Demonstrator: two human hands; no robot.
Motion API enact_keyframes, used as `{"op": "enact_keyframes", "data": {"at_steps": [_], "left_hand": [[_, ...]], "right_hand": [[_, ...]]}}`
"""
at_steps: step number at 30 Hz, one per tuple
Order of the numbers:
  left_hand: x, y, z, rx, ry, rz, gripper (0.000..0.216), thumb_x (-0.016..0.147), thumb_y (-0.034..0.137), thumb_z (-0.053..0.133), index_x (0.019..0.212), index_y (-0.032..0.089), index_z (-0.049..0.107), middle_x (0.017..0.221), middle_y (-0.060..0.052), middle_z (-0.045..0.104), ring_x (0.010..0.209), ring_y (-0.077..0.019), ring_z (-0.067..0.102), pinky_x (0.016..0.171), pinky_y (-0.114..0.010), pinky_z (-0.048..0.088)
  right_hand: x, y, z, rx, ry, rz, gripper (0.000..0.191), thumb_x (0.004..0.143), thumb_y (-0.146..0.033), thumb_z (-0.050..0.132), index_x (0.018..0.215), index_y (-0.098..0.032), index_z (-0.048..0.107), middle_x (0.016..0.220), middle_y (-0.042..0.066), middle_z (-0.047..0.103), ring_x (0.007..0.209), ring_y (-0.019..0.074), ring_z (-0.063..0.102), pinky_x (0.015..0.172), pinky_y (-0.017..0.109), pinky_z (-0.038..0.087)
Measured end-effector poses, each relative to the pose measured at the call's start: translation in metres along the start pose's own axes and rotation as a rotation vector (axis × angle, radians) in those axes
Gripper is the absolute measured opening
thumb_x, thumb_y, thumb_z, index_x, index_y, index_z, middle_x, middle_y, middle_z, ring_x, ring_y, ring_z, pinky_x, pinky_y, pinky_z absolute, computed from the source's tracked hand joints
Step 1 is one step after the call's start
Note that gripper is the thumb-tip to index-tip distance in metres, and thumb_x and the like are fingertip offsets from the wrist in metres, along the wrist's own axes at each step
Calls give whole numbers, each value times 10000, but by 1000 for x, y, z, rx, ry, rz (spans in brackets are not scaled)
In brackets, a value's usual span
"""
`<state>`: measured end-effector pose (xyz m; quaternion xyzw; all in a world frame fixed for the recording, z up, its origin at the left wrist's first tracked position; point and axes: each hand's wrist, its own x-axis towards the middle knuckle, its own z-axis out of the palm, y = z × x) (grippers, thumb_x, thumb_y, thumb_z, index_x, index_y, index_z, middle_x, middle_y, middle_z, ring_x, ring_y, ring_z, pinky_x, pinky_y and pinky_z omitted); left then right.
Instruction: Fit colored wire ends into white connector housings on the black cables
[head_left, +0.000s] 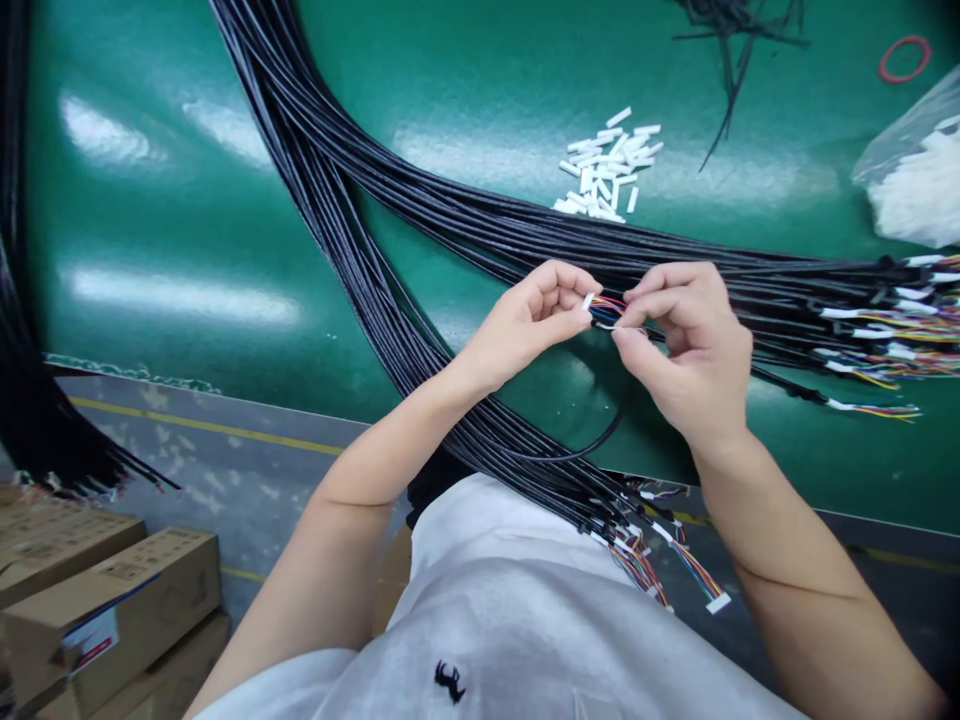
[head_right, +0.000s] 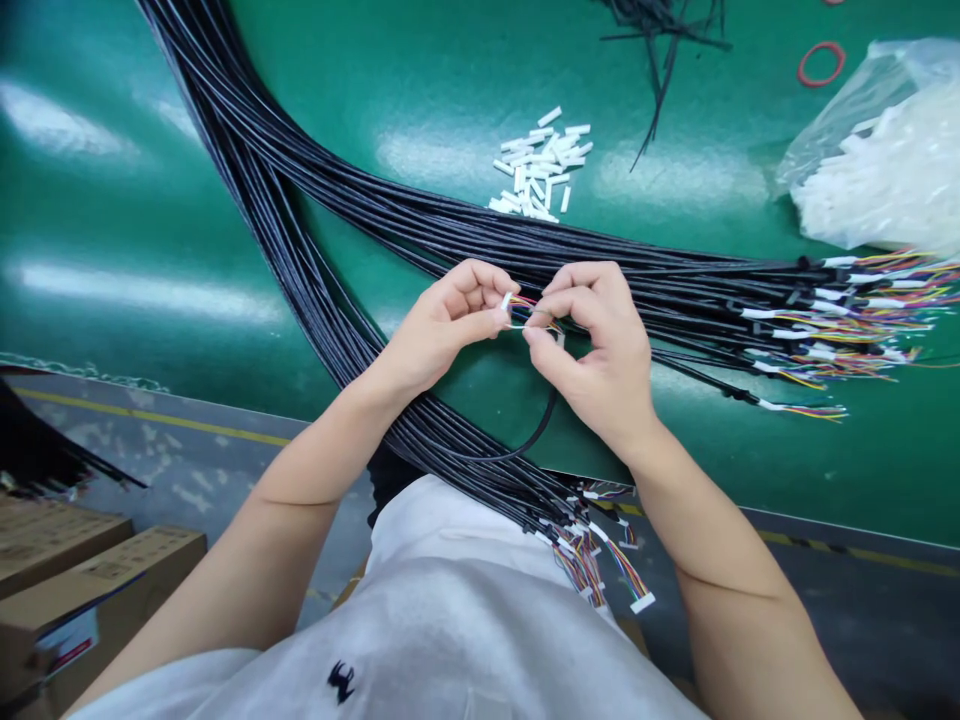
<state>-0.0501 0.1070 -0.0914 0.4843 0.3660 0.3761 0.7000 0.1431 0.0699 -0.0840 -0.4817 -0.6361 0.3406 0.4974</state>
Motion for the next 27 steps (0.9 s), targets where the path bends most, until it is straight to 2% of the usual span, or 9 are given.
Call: {"op": "enact_keyframes", "data": {"at_steps": [5,12,22,27], "left_hand": [[-3,3,-1,-6,-65,6,376,823,483,832,1056,238,665,1018,-8,678,917,-111,652,862,-249,556],[-4,7,1,-37,-114,-33,339,824,429,845,1043,236,673,982,2,707,886,-97,666,874,-244,568],[-3,7,1,3,-83,-59,395,791,470,864,1034,225,670,1001,-15,729,927,-123,696,847,-252,568],[-3,8,2,12,-85,-50,406,791,478,863,1036,214,676,991,-20,732,897,-122,700,823,-255,569]], "right_hand": [[-1,-9,2,-119,-29,-34,130,818,-129,724,852,-248,684,1037,52,611,974,229,637,761,393,553],[-1,-9,3,-269,43,-169,147,814,-121,702,828,-249,632,958,47,587,791,187,594,601,348,495],[-1,-11,2,-329,30,-194,171,822,-88,666,832,-252,621,944,49,589,810,201,611,626,361,494],[0,-9,4,-334,55,-269,183,797,-61,661,837,-235,624,932,36,574,778,176,607,622,342,485]]}}
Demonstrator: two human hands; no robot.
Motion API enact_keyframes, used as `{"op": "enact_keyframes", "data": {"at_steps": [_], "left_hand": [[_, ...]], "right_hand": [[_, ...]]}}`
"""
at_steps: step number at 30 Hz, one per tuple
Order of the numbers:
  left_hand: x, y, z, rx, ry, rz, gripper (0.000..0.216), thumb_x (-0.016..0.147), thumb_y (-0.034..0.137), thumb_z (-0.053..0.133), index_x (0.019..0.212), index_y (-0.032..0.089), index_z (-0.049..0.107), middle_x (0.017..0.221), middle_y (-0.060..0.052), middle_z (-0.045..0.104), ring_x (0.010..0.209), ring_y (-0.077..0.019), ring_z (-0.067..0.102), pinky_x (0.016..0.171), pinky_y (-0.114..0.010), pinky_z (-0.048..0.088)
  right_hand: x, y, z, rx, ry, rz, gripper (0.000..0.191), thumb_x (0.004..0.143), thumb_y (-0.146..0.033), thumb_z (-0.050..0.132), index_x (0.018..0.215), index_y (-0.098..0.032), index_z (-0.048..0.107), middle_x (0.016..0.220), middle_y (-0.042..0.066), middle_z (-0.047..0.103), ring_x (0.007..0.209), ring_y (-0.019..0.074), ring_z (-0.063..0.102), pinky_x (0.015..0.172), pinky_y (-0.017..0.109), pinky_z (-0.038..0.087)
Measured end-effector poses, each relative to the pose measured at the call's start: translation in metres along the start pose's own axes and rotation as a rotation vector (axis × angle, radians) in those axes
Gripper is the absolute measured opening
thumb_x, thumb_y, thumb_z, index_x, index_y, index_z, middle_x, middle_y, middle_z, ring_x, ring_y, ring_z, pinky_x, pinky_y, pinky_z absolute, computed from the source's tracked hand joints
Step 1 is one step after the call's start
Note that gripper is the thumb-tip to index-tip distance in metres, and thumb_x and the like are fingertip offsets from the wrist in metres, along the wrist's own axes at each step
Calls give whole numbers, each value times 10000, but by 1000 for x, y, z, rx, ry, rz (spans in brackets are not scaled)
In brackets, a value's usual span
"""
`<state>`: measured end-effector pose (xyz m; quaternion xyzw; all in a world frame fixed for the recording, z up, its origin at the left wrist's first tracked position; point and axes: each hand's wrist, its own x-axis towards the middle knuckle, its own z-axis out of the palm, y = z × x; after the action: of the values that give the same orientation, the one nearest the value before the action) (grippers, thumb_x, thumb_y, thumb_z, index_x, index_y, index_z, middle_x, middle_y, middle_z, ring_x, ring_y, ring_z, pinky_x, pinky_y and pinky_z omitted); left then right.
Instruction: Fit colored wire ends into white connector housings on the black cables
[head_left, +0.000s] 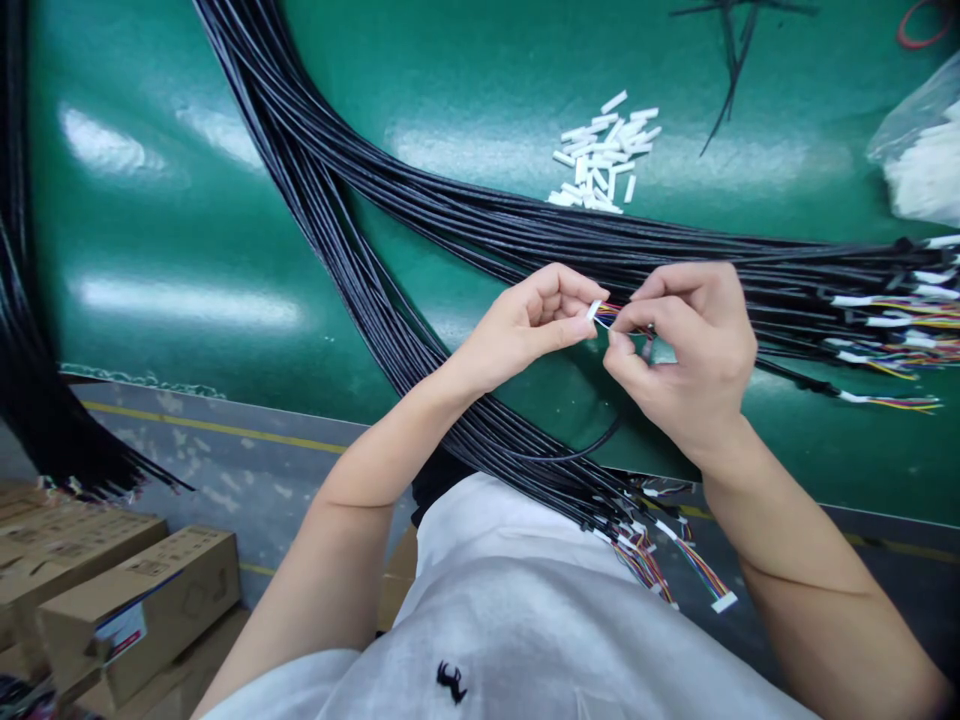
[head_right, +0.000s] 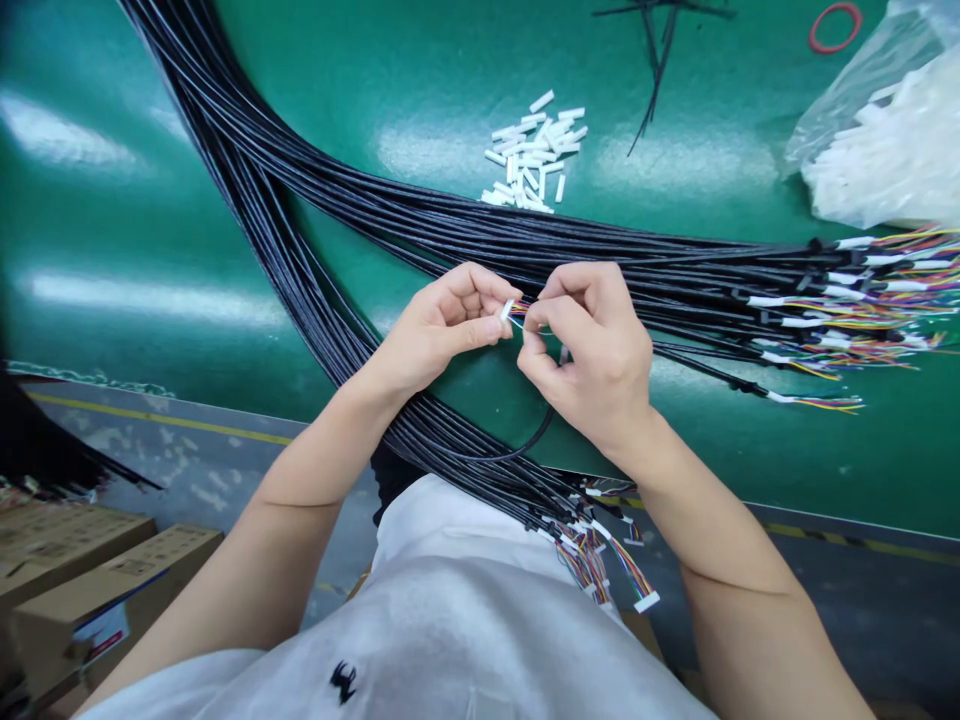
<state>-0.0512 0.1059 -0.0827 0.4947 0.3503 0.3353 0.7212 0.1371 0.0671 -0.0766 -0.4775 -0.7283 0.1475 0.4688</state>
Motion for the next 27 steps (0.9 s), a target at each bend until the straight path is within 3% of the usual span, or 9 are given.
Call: {"op": "enact_keyframes", "data": {"at_steps": [9,16,27], "left_hand": [[-1,0,0,56,16,7,370,801,449,859,1029,206,698,929,-8,730,844,-102,689,815,-244,574],[1,-1,2,9,-20,-15,442,735,466,906,991,203,659,946,-11,736,853,-112,703,792,-243,576],[1,-1,2,-9,-48,30,389,765,409,892,985,211,639,914,11,700,837,-98,684,811,-248,569]], "right_hand": [[-2,1,-2,-58,-19,-9,171,851,-88,636,854,-258,658,948,61,617,790,199,627,614,360,517],[-2,-2,-3,-12,-9,33,153,863,-120,650,844,-271,669,939,55,614,773,203,623,609,377,517],[-1,-5,-1,49,-21,76,159,867,-116,657,838,-273,659,931,45,605,786,197,619,612,370,516]]}}
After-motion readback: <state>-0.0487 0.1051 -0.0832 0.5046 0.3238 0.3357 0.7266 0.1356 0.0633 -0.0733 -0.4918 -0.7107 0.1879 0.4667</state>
